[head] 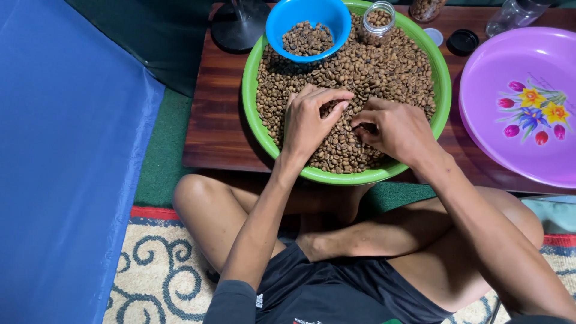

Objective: Manually sorting coffee beans by inspecting them and moving them from a large basin into smaller containers for quality control.

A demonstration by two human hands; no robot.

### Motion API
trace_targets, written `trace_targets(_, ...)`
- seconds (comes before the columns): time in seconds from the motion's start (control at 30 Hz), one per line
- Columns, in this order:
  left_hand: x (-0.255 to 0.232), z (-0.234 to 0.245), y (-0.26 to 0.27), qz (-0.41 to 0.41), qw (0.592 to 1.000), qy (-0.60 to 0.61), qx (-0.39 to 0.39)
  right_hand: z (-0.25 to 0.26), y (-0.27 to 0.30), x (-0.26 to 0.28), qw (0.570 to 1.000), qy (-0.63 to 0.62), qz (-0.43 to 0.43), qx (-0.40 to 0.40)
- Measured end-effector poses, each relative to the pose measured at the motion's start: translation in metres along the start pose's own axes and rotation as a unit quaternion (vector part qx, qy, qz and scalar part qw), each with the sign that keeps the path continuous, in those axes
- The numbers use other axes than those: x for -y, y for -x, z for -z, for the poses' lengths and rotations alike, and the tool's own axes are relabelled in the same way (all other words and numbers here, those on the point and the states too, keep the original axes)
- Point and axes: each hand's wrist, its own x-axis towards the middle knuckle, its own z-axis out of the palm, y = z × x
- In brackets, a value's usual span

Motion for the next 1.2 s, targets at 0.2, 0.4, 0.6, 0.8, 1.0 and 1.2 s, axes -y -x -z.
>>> trace_targets(0.2, 0.003, -0.003, 0.000, -0.003, 1.000, 0.013, -0.005, -0.007, 0.000, 0.000, 0.997, 0.072, 0.010, 0.024)
trace_targets(0.4, 0.006, -0.004, 0.001, 0.000, 1.000, 0.010, -0.004, 0.004, -0.003, 0.000, 0.997, -0.077, -0.003, -0.017)
trace_targets(0.6, -0.006, 0.006, 0.000, -0.026, 0.999, 0.032, -0.011, 0.008, -0.003, -0.012, 0.898, -0.424, -0.072, -0.093)
trace_targets(0.8, -0.009, 0.005, 0.000, -0.042, 0.998, 0.049, -0.027, 0.001, -0.003, -0.013, 0.790, -0.592, -0.137, -0.076)
trace_targets(1.0, -0.010, 0.007, 0.000, -0.048, 0.997, 0.057, -0.029, -0.011, -0.002, -0.028, 0.660, -0.732, -0.172, -0.019)
trace_targets(1.2, -0.001, 0.001, 0.001, -0.057, 0.996, 0.056, -0.031, -0.012, 0.000, -0.040, 0.610, -0.774, -0.167, 0.002)
